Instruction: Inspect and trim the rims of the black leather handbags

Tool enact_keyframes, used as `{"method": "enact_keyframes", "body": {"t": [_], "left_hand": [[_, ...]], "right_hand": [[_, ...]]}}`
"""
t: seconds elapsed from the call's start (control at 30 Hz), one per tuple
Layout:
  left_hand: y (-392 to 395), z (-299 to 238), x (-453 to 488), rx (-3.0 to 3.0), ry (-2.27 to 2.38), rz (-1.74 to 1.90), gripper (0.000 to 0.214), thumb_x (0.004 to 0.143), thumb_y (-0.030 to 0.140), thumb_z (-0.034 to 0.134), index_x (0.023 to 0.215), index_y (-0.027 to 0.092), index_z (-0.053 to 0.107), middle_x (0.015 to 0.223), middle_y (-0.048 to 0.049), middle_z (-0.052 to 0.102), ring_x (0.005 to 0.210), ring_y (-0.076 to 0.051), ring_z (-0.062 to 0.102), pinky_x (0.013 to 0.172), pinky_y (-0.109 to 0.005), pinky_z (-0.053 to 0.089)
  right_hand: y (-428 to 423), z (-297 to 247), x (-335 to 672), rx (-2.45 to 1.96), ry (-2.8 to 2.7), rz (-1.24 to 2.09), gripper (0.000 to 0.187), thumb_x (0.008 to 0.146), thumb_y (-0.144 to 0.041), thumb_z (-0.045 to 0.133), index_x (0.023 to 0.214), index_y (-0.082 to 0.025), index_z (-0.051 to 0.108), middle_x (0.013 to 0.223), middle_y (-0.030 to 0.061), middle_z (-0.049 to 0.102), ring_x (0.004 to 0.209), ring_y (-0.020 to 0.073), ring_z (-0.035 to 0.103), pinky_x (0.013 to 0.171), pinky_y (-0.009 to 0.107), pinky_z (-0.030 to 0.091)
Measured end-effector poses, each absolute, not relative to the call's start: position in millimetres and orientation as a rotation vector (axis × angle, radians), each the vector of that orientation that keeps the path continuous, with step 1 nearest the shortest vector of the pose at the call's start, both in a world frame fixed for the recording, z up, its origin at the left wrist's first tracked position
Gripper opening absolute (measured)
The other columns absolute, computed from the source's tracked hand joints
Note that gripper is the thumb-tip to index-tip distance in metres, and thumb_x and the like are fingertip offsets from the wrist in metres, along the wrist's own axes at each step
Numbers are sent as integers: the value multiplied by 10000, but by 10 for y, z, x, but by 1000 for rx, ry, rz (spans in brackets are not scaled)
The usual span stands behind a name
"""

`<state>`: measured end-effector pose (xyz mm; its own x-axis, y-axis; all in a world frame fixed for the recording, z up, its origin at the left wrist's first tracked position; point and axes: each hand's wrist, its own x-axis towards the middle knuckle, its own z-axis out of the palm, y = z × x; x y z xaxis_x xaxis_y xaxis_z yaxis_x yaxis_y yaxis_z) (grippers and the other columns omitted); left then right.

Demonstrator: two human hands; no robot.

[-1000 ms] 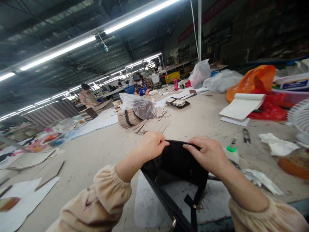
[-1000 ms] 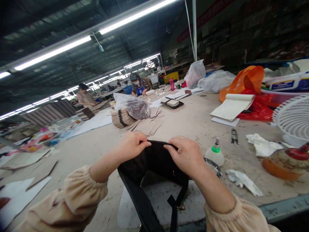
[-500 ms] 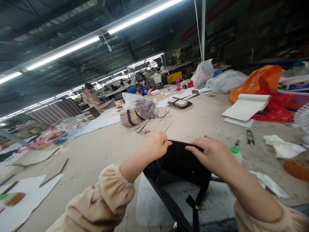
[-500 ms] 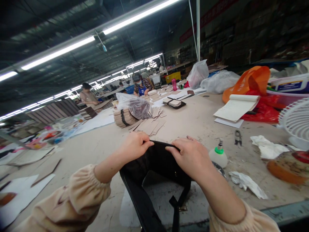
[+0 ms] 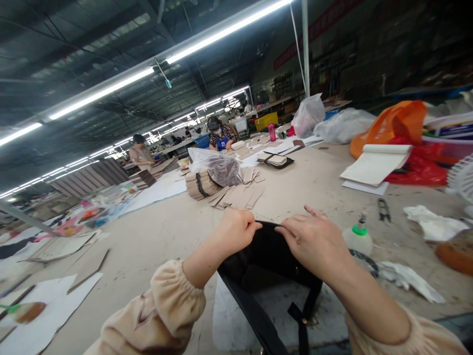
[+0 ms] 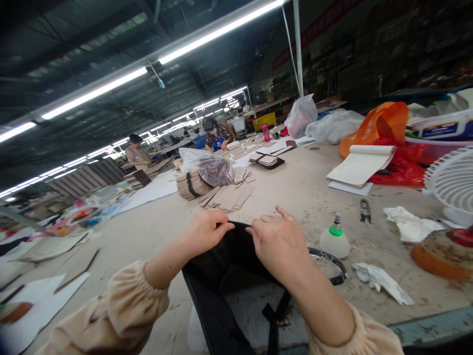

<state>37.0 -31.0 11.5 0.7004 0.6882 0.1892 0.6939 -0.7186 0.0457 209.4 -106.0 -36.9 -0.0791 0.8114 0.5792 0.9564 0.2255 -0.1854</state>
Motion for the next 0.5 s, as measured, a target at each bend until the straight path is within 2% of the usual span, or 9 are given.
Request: {"method": "enact_keyframes", "body": {"t": [0.1, 0.17, 0.23, 0.33, 0.4, 0.5], "left_hand": [[-332, 125, 368, -2896, -1171, -307, 270, 815, 336, 513, 634, 165, 619, 663, -16, 610, 653, -121, 541, 617, -230, 379], [-349, 128, 378, -2917, -1141, -307, 261, 813, 319, 511, 631, 165, 617, 662, -15, 606, 646, -117, 538, 614, -226, 382], [-362, 132, 389, -2940, -1093, -307, 244, 808, 284, 508, 623, 162, 612, 659, -17, 603, 640, -114, 536, 608, -223, 383], [-370, 151, 383, -2980, -1060, -306, 226, 800, 248, 504, 624, 160, 615, 652, -18, 606, 637, -114, 543, 610, -221, 392], [-369, 173, 350, -3033, -1065, -303, 202, 794, 255, 519, 647, 167, 625, 672, -17, 626, 655, -119, 561, 636, -226, 409], [-370, 196, 269, -3109, -1117, -381, 157, 755, 286, 588, 660, 173, 641, 818, -34, 670, 775, -141, 598, 742, -248, 436]], "right_hand": [[-1092, -351, 2041, -1610, -1923, -358, 206, 843, -305, 508, 730, -190, 636, 695, 37, 671, 669, 155, 598, 955, 397, 280], [-1104, -339, 1971, -1602, -1920, -363, 186, 842, -313, 513, 792, -186, 640, 740, 51, 676, 701, 165, 599, 905, 370, 314], [-1106, -330, 1898, -1621, -1915, -347, 182, 847, -291, 505, 772, -183, 632, 730, 53, 667, 698, 168, 593, 791, 317, 354], [-1098, -321, 1839, -1653, -1897, -318, 216, 850, -272, 496, 687, -186, 610, 670, 45, 642, 646, 160, 572, 632, 284, 327], [-1091, -321, 1845, -1640, -1892, -319, 218, 847, -276, 500, 677, -190, 605, 657, 37, 631, 634, 156, 561, 609, 284, 306], [-1083, -330, 1904, -1618, -1890, -344, 206, 838, -268, 514, 669, -191, 604, 648, 30, 621, 649, 157, 556, 627, 285, 305]]}}
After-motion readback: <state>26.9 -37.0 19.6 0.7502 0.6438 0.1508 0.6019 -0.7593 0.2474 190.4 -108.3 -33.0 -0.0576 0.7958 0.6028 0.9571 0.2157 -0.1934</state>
